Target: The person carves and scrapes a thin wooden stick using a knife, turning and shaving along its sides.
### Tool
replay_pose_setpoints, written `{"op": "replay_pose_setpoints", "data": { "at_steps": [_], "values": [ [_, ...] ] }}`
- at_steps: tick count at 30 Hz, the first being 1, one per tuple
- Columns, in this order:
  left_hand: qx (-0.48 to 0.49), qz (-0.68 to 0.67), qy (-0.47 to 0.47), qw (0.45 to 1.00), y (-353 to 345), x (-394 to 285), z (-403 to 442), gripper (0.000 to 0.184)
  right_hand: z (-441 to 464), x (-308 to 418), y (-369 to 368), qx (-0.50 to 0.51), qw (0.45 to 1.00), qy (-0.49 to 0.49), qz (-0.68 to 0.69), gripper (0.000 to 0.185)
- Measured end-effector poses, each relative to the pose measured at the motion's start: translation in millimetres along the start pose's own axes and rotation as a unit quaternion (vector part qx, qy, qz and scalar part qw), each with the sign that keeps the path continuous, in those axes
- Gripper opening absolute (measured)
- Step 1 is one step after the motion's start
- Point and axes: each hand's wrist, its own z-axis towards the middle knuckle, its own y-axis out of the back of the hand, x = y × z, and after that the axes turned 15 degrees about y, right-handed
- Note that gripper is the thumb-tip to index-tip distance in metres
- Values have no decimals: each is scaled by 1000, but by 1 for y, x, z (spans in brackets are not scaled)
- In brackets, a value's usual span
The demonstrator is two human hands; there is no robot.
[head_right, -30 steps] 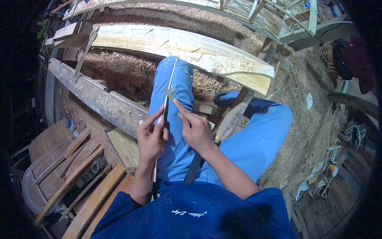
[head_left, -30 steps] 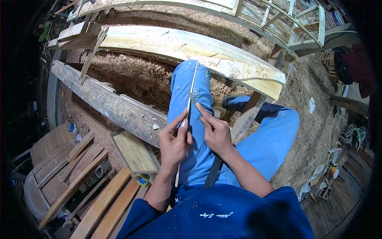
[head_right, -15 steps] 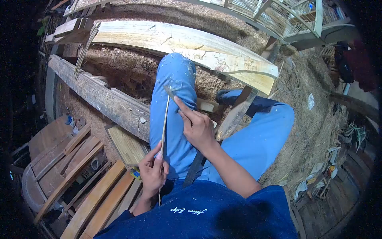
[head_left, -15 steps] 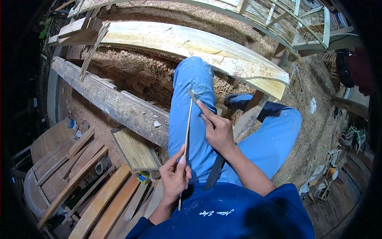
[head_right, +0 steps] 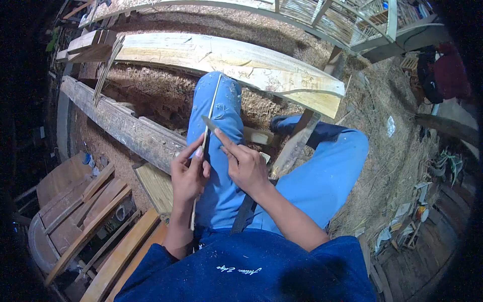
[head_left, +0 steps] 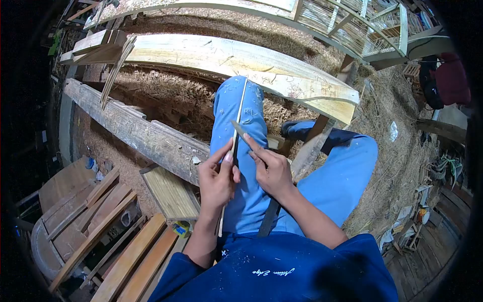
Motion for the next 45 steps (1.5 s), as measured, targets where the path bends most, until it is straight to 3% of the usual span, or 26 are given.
{"op": "replay_pose_setpoints", "data": {
  "at_steps": [14, 22, 28, 31, 34, 40, 45],
  "values": [
    [-34, -31, 98, 994, 19, 38, -82, 45, 11, -2, -1, 5, 1000, -25, -15, 57],
    [-30, -35, 4, 999, -4, -7, 7, 40, -7, -2, -4, 5, 999, 29, 20, 58],
    [-11, 1, 3, 1000, 2, 1, 5, 39, -9, -4, -6, 10, 1000, 8, -14, 60],
    [-19, -17, -18, 1000, 3, 14, -8, 38, -4, -3, -6, -47, 998, 34, 3, 61],
    [-31, -7, 18, 999, 10, 16, -25, 38, -3, 6, -1, 39, 999, -17, -26, 55],
    [-26, -32, 66, 997, 19, 36, -74, 37, 7, -4, -2, 1, 1000, -24, -2, 59],
    [-37, -25, 72, 996, 10, 25, -58, 38, 7, -5, -5, -18, 1000, 16, 13, 53]
  ]
}}
